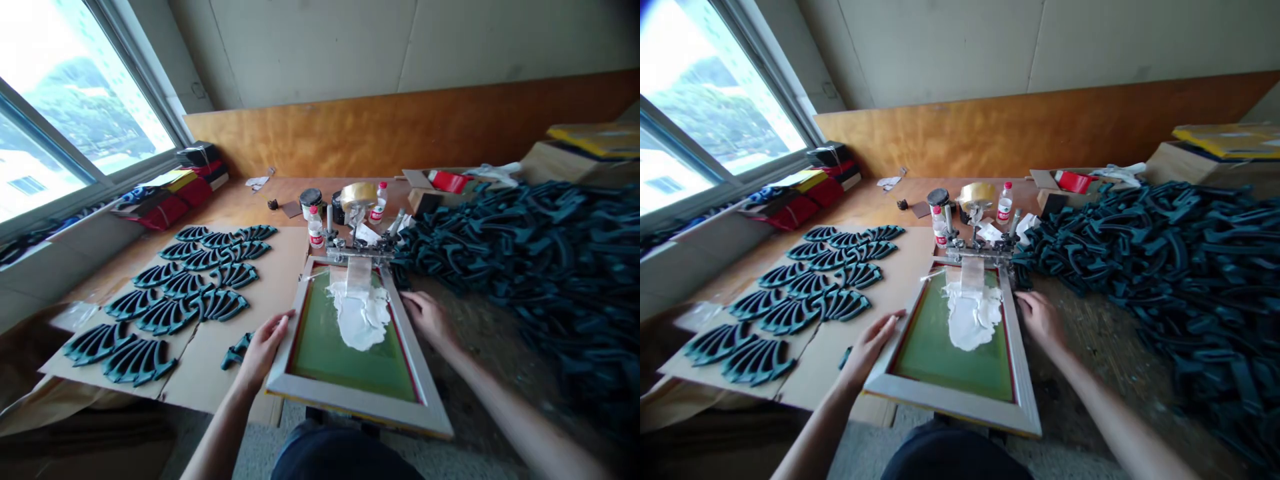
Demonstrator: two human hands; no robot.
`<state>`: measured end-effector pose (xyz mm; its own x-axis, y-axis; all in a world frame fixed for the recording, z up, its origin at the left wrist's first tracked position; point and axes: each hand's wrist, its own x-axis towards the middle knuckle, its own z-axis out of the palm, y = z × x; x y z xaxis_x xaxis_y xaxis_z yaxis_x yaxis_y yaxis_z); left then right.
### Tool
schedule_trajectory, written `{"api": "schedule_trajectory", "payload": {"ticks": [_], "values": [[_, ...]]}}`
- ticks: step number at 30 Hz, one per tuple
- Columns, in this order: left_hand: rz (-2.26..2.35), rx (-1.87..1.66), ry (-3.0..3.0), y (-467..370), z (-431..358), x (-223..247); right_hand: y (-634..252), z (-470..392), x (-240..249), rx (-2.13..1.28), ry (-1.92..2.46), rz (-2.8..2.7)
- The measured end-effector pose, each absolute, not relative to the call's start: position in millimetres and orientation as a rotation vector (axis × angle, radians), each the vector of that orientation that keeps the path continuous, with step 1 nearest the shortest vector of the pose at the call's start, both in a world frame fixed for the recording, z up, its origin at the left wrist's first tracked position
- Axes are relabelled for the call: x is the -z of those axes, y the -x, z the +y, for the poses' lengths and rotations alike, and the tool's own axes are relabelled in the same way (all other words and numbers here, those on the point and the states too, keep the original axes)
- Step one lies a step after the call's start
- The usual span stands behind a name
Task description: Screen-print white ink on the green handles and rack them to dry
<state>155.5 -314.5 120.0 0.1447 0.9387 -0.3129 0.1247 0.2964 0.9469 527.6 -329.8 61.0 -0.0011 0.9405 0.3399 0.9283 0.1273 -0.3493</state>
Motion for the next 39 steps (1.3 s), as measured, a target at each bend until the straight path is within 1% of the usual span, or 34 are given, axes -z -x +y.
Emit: {"api": "schedule_trajectory", "payload": {"ticks": [2, 5, 7, 10, 13, 16, 19, 21, 23, 24, 26, 28, 31, 33, 35, 37, 39], "values": [[1.296, -0.735, -1.102, -153, -322, -81, -521, -308, -83, 0.046, 1.723, -1.869], [1.352, -0.679, -1.14, -155, -322, -35, -486, -280, -107, 0.084, 1.635, -2.083], [1.4, -0.652, -1.205, -155, -320, -18, -461, -275, -109, -0.008, 1.672, -2.28], [1.413, -0.626, -1.266, -154, -317, -11, -444, -295, -96, -0.11, 1.682, -2.446], [1.402, -0.604, -1.266, -152, -317, -14, -451, -328, -83, -0.081, 1.422, -2.602], [1.411, -0.604, -1.257, -152, -318, -16, -465, -344, -87, -0.149, 1.094, -2.757], [1.415, -0.617, -1.256, -153, -319, -16, -466, -339, -93, -0.199, 1.116, -2.708], [1.411, -0.631, -1.24, -153, -319, -17, -460, -338, -87, -0.057, 1.174, -2.573], [1.4, -0.648, -1.206, -154, -319, -19, -455, -346, -76, 0.109, 1.116, -2.469], [1.394, -0.655, -1.187, -154, -320, -20, -454, -351, -71, 0.144, 1.061, -2.45], [1.379, -0.665, -1.155, -154, -320, -22, -455, -359, -67, 0.105, 0.984, -2.464], [1.364, -0.67, -1.134, -154, -320, -25, -458, -355, -73, -0.018, 1.031, -2.494], [1.349, -0.666, -1.126, -153, -319, -33, -458, -324, -97, -0.122, 1.279, -2.443], [1.344, -0.661, -1.122, -152, -318, -48, -458, -296, -115, -0.064, 1.495, -2.358], [1.321, -0.676, -1.113, -150, -316, -72, -466, -275, -131, 0.073, 1.685, -2.267], [1.293, -0.738, -1.12, -152, -311, -101, -485, -265, -142, 0.192, 1.787, -2.132], [1.252, -0.82, -1.12, -156, -303, -131, -514, -264, -142, 0.202, 1.824, -1.916]]}}
